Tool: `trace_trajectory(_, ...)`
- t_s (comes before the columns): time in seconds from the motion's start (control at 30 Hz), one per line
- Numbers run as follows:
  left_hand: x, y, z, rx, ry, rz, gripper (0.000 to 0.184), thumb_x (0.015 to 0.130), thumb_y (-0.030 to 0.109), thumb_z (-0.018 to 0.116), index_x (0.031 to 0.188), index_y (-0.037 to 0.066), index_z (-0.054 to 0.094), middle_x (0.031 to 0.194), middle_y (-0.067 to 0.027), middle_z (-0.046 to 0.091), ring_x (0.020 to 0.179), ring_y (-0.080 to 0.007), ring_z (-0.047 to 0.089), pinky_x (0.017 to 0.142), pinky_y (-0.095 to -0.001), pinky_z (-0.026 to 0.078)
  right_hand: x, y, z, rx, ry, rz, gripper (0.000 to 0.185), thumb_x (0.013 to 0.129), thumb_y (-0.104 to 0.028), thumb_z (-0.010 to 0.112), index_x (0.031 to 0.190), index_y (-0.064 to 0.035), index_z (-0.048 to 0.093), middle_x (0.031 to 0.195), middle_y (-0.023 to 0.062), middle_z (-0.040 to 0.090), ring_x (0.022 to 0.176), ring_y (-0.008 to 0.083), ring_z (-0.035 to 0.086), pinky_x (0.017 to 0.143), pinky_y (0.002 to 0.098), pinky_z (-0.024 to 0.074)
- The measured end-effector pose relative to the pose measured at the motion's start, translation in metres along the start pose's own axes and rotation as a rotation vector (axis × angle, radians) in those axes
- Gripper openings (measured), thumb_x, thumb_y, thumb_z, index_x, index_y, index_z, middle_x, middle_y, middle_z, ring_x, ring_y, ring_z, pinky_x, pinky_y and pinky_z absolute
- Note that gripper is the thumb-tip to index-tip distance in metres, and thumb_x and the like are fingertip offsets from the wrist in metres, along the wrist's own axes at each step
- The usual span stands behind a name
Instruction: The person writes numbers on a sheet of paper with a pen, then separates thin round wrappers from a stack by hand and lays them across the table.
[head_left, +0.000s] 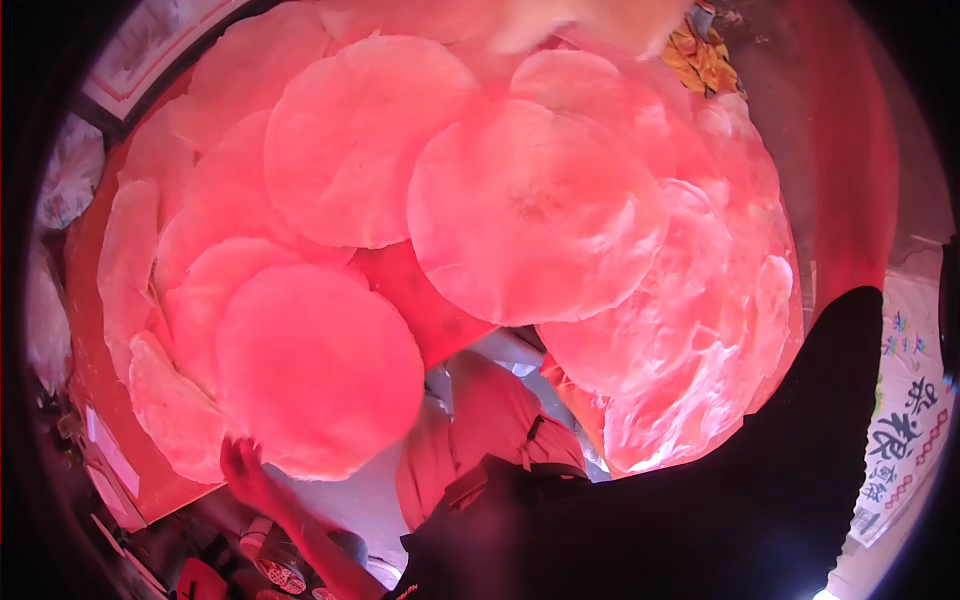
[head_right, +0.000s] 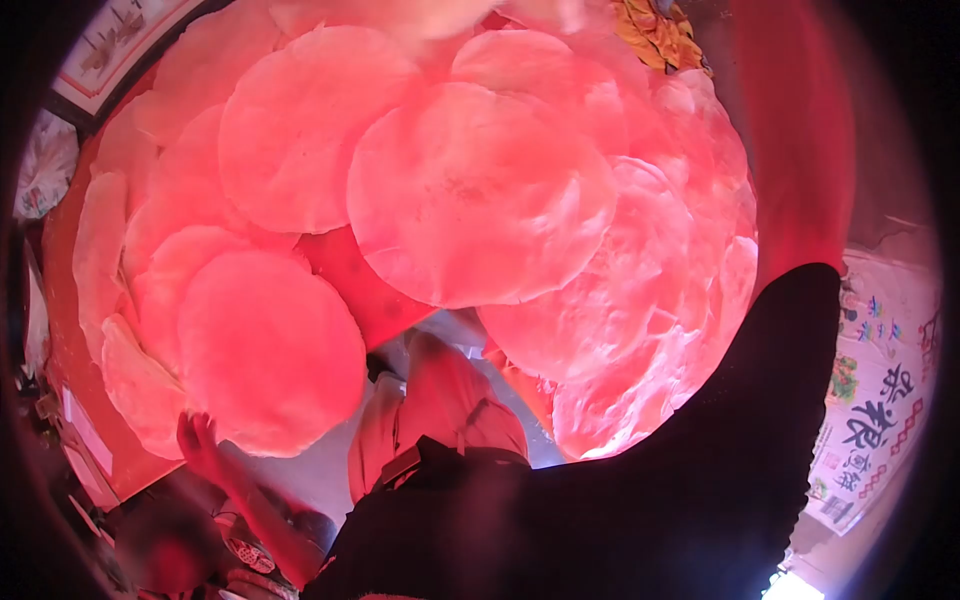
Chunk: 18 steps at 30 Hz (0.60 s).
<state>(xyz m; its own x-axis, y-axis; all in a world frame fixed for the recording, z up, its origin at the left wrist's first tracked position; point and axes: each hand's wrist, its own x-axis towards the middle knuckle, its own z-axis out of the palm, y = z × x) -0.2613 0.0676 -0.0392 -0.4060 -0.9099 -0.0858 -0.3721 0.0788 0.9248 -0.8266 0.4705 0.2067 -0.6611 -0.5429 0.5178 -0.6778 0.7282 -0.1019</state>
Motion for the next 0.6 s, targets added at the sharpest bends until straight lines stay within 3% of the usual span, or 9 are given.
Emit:
trace_trajectory(0.07,-0.006,0.020,0.040,-0.113,-0.216,-0.034,0.041,0.092,0.014,0.057,0.126,-0.006,0.047,0.104,-0.0110,0.057,0.093,-0.0216,0.058,0.083,-0.0323,0.050,-0.008,-0.045,-0.028,0.260,-0.012,0.043,0.014,0.086,-0.021,0.059,0.079,-0.0102,0.065,0.072,0.0075,0.064,0.070,0.0197,0.062,0.060,0.0382,0.0497)
trace_trajectory(0.13,-0.013,0.023,0.079,-0.289,-0.459,-0.211,0.042,0.095,0.020,0.053,0.127,-0.005,0.045,0.108,-0.0140,0.056,0.101,-0.0271,0.057,0.088,-0.0371,0.048,-0.015,-0.083,-0.048,0.523,-0.036,0.082,0.015,0.086,-0.020,0.060,0.076,-0.0099,0.065,0.070,0.0061,0.063,0.069,0.0176,0.061,0.059,0.0370,0.0492)
trace_trajectory(0.23,-0.024,0.011,0.134,-0.888,-0.853,-0.596,0.048,0.098,0.032,0.043,0.131,-0.004,0.042,0.116,-0.0197,0.055,0.112,-0.0359,0.052,0.096,-0.0457,0.043,-0.034,-0.116,-0.056,0.869,-0.083,0.163,0.017,0.086,-0.019,0.060,0.072,-0.0094,0.065,0.068,0.0039,0.062,0.068,0.0145,0.060,0.057,0.0352,0.0485)
trace_trajectory(0.4,-0.048,0.045,0.205,-1.398,-1.009,-0.909,0.055,0.098,0.040,0.039,0.135,-0.001,0.040,0.130,-0.0226,0.048,0.122,-0.0331,0.046,0.103,-0.0488,0.037,-0.112,-0.058,0.033,1.116,-0.230,0.575,0.023,0.086,-0.017,0.061,0.065,-0.0086,0.064,0.064,0.0004,0.061,0.065,0.0094,0.059,0.055,0.0323,0.0472)
trace_trajectory(0.43,-0.049,0.038,0.213,-1.527,-1.014,-0.934,0.055,0.098,0.040,0.039,0.136,0.000,0.039,0.134,-0.0208,0.047,0.125,-0.0316,0.044,0.106,-0.0495,0.033,-0.152,-0.023,0.071,1.027,-0.311,0.646,0.011,0.082,-0.020,0.066,0.087,-0.0099,0.064,0.065,0.0033,0.063,0.064,0.0150,0.062,0.055,0.0330,0.0491)
trace_trajectory(0.47,-0.052,0.027,0.220,-1.221,-0.976,-0.594,0.055,0.098,0.041,0.039,0.136,0.001,0.039,0.134,-0.0188,0.047,0.125,-0.0313,0.044,0.106,-0.0487,0.033,-0.185,-0.011,0.106,0.935,-0.392,0.715,0.034,0.077,-0.022,0.071,0.108,-0.0111,0.063,0.066,0.0063,0.064,0.062,0.0205,0.064,0.056,0.0336,0.0510)
trace_trajectory(0.5,-0.055,0.014,0.226,-0.895,-0.923,-0.279,0.054,0.099,0.041,0.038,0.135,0.002,0.040,0.134,-0.0168,0.047,0.124,-0.0309,0.044,0.106,-0.0480,0.033,-0.227,-0.002,0.141,0.701,-0.372,0.663,0.037,0.077,-0.024,0.074,0.109,-0.0110,0.063,0.067,0.0054,0.064,0.064,0.0189,0.065,0.057,0.0326,0.0517)
trace_trajectory(0.57,-0.058,0.011,0.230,-0.837,-0.852,-0.239,0.052,0.099,0.041,0.038,0.135,0.003,0.041,0.132,-0.0124,0.049,0.122,-0.0290,0.046,0.105,-0.0456,0.034,-0.265,-0.057,0.156,0.241,-0.246,0.423,0.047,0.075,-0.029,0.078,0.115,-0.0106,0.061,0.077,0.0044,0.066,0.065,0.0152,0.063,0.061,0.0284,0.0534)
trace_trajectory(0.6,-0.058,0.022,0.230,-1.110,-0.826,-0.506,0.050,0.099,0.040,0.039,0.134,0.005,0.041,0.131,-0.0100,0.050,0.121,-0.0274,0.047,0.103,-0.0440,0.035,-0.277,-0.098,0.167,0.436,-0.292,0.543,0.051,0.073,-0.028,0.079,0.116,-0.0106,0.060,0.086,0.0065,0.067,0.068,0.0177,0.064,0.064,0.0314,0.0542)
